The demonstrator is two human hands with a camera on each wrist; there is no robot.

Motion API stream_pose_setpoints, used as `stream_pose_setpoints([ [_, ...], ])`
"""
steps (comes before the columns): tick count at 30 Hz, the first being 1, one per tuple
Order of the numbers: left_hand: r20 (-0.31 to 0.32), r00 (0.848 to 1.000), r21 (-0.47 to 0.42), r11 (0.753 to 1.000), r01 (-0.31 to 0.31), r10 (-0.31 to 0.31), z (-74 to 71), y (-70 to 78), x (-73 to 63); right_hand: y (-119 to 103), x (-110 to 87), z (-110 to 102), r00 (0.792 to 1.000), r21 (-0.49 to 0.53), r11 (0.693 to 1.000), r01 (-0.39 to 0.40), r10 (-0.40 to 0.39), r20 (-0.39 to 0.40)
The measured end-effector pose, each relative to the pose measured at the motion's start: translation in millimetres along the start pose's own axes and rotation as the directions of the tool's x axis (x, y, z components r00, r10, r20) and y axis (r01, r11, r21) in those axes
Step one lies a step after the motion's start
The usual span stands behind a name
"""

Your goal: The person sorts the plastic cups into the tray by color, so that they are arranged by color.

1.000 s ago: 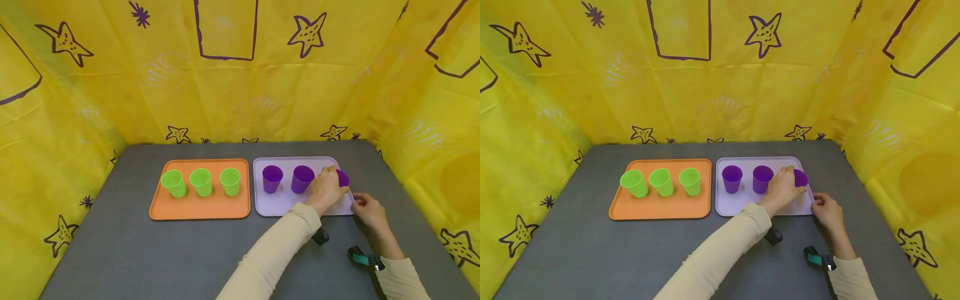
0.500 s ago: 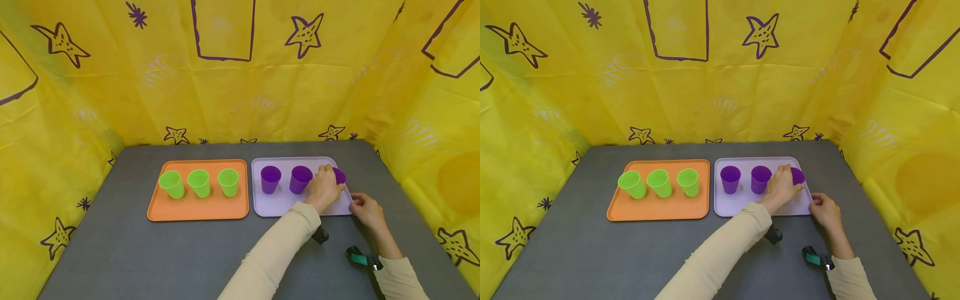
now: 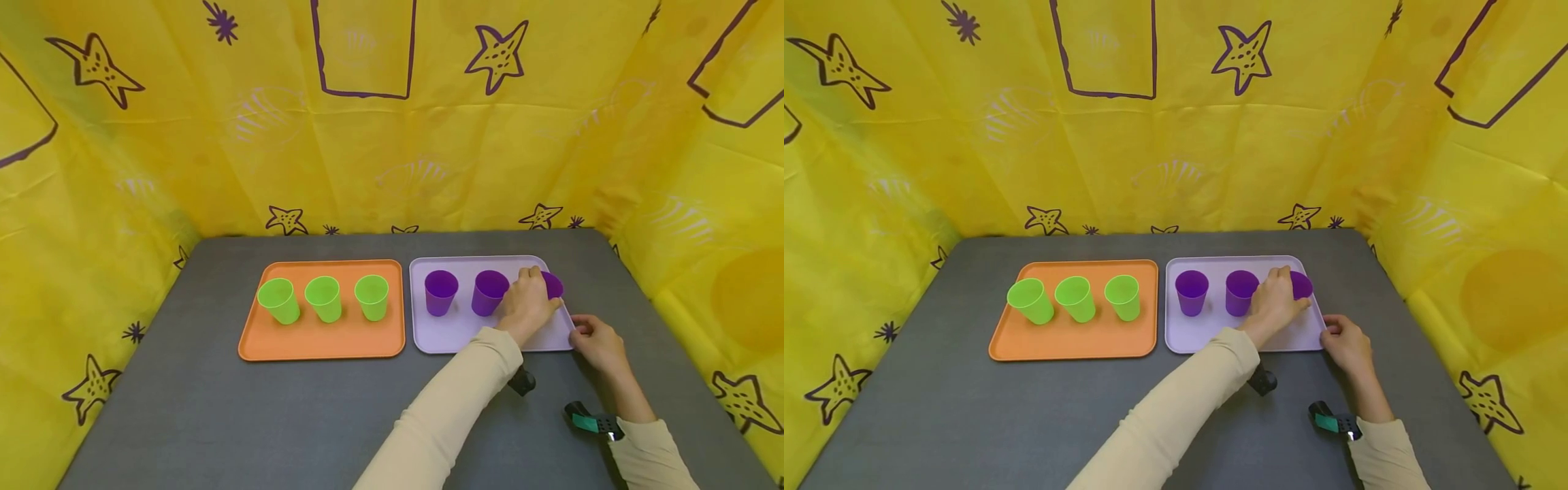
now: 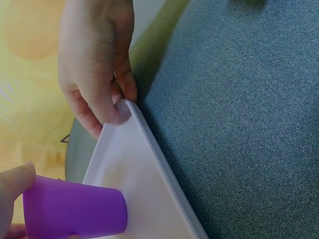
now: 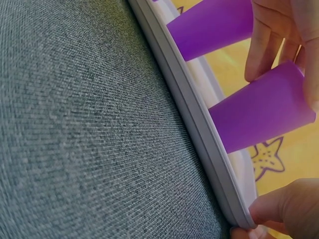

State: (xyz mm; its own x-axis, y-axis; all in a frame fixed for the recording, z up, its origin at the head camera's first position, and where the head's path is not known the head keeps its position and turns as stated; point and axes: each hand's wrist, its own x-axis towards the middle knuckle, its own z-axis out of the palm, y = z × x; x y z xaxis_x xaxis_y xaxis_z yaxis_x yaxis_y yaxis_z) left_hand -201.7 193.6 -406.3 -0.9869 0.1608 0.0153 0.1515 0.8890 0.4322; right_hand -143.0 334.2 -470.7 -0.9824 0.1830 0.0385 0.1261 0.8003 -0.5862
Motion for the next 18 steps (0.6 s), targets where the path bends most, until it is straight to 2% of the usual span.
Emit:
stream_pose_setpoints([
  [12, 0.003, 1.000, -0.017, 1.000, -0.003, 0.003, -3.4, 0.7, -4.2, -0.3, -0.2, 0.9, 1.000, 0.003, 1.000, -0.005, 0.005, 0.006],
  [18, -0.022, 1.000, -0.032, 0.999, -0.007, 0.006, -7.5, -0.4, -5.7, 0.4, -0.1, 0.9, 1.000, 0.000, 1.000, 0.002, -0.002, -0.003],
])
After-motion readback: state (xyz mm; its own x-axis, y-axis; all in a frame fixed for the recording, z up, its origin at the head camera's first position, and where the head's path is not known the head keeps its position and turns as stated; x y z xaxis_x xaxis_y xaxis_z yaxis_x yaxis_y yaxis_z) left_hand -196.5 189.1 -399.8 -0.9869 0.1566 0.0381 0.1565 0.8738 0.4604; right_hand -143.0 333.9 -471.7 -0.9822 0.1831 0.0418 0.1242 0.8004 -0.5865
